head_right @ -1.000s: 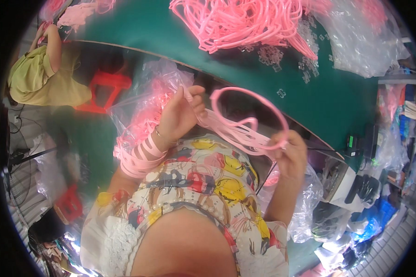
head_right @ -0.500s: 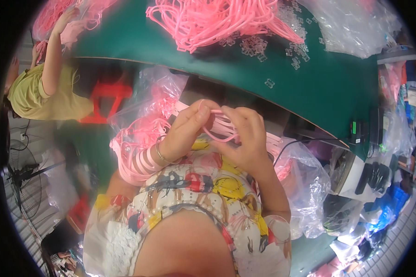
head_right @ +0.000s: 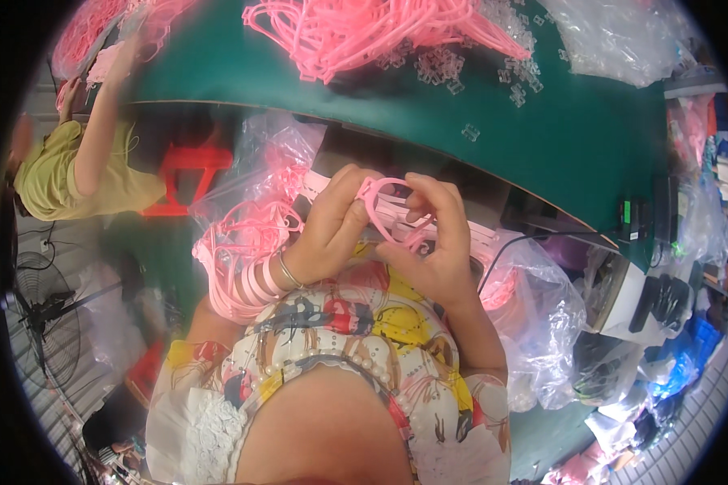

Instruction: The person assembles pink plastic hangers by hand at a green workbench. They repeatedly pick up a hanger frame, insert a small clear plastic clip into the hook, and place the finished hanger into a pile.

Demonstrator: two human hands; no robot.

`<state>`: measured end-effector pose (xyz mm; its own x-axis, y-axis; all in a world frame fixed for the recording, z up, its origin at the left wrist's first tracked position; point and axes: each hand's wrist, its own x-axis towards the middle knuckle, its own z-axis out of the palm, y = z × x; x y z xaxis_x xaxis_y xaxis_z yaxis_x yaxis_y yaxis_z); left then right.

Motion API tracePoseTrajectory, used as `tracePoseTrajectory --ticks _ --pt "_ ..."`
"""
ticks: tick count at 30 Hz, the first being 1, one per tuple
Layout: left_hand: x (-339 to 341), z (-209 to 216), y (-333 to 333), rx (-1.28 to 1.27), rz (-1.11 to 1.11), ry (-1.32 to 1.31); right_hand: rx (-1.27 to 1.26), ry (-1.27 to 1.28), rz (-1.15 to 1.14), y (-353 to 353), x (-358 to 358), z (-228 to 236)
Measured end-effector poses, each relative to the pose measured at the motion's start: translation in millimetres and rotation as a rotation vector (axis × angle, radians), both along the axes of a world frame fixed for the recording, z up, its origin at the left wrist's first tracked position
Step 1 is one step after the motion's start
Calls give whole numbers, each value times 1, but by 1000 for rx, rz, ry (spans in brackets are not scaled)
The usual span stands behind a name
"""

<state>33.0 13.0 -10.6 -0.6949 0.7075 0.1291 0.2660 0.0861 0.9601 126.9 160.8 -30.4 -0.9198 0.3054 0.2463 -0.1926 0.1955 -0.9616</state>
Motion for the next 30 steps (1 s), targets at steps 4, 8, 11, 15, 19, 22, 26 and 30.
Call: tracePoseTrajectory --ticks 4,8,11,15,19,22,26,30 --pt "-4 -7 -2 18 -40 65 18 -35 25 -1 1 0" --pt "-10 -14 -4 127 -90 -121 61 -76 43 4 1 1" --pt "-10 -4 -4 45 -84 -126 196 -115 40 4 0 4" --pt "-12 -9 -3 -84 -19 32 464 -84 -38 2 -3 10" --pt "-9 -8 2 -123 -17 108 736 49 -76 -10 -17 16" --pt "-10 -13 1 -95 -5 153 655 -108 -28 -12 -23 14" --pt "-20 -16 -12 21 27 -163 537 -124 53 7 -24 36" --pt "-24 -13 -19 173 -78 -672 413 -158 148 31 -17 38"
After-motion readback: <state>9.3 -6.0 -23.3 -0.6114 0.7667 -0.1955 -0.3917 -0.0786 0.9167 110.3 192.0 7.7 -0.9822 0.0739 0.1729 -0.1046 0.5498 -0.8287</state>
